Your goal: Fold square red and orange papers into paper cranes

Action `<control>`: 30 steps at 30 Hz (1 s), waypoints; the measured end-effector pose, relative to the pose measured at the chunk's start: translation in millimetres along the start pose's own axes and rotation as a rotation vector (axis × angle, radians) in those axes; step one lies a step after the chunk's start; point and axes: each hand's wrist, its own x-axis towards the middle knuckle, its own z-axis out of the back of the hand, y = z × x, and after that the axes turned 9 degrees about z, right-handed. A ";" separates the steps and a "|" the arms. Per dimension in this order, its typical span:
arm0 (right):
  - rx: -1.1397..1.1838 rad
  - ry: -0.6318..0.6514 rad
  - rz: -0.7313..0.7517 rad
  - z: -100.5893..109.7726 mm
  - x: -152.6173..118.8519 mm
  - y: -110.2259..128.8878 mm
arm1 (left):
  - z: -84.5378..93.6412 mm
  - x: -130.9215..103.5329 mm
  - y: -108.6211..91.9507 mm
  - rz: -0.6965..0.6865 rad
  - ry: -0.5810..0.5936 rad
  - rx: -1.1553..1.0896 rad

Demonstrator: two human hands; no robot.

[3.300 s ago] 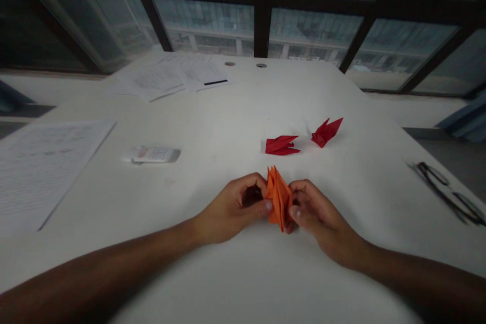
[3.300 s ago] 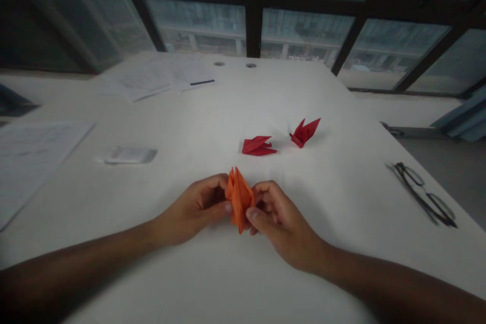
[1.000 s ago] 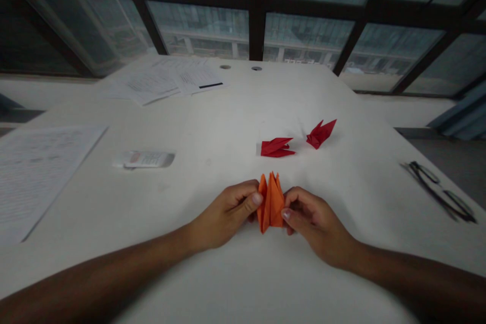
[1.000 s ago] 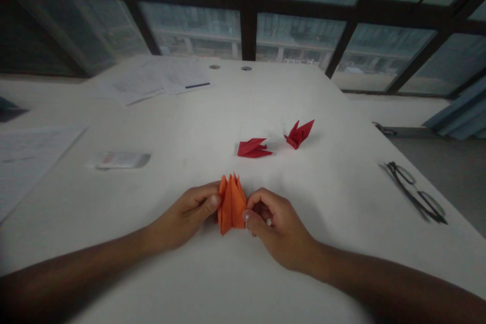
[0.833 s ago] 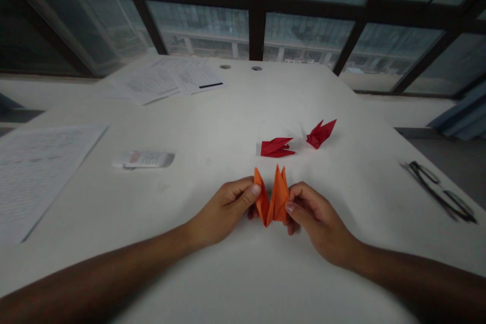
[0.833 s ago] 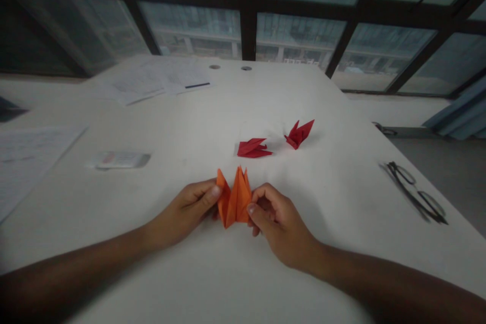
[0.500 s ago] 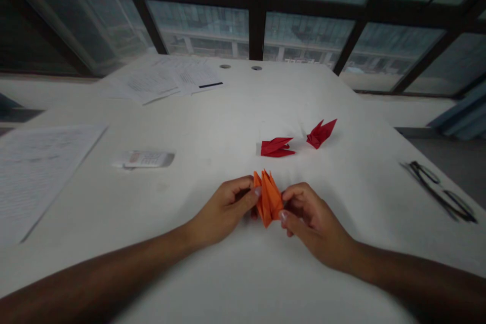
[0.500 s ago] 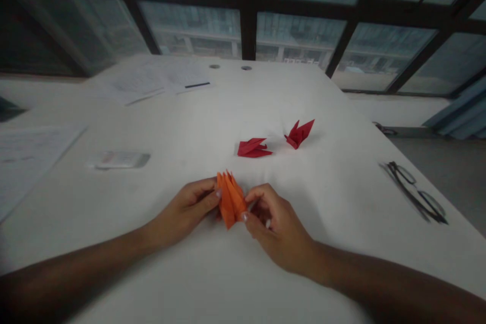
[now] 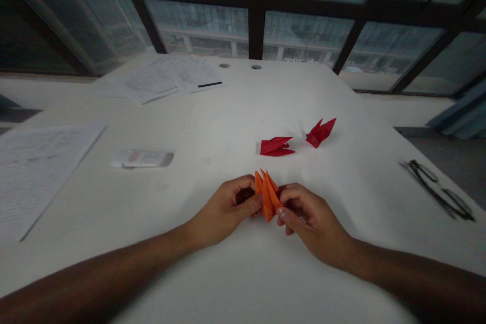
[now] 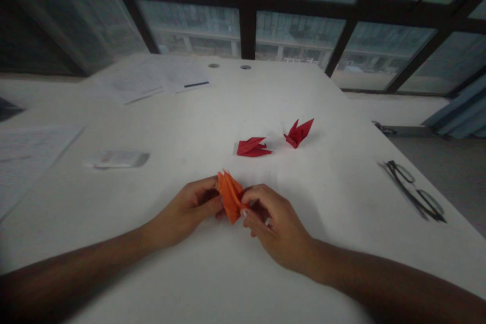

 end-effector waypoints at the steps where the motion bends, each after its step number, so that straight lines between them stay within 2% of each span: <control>1: 0.009 0.006 0.019 0.5 0.7 0.9 | 0.0 0.0 -0.5 0.003 -0.018 -0.003; 5: 0.099 -0.006 0.100 3.0 2.5 0.9 | 2.1 2.2 0.6 -0.006 -0.151 -0.076; 8: 0.183 -0.021 0.121 4.8 3.0 -2.1 | 3.7 5.3 2.9 0.004 -0.249 -0.231; 11: 0.225 -0.043 0.116 6.2 3.9 -4.9 | 3.5 8.0 3.0 0.036 -0.295 -0.373; 15: 0.198 -0.056 0.179 7.8 5.8 -3.1 | 1.9 9.4 1.3 0.058 -0.287 -0.467; 20: 0.199 0.035 0.150 10.2 7.5 6.4 | 1.2 8.3 0.9 0.054 -0.298 -0.521; 26: 0.167 -0.001 0.106 11.1 11.1 9.1 | 0.6 6.7 -1.4 0.044 -0.283 -0.576; 30: 0.179 -0.048 0.045 9.8 12.7 3.8 | 3.0 6.3 -0.9 0.059 -0.214 -0.584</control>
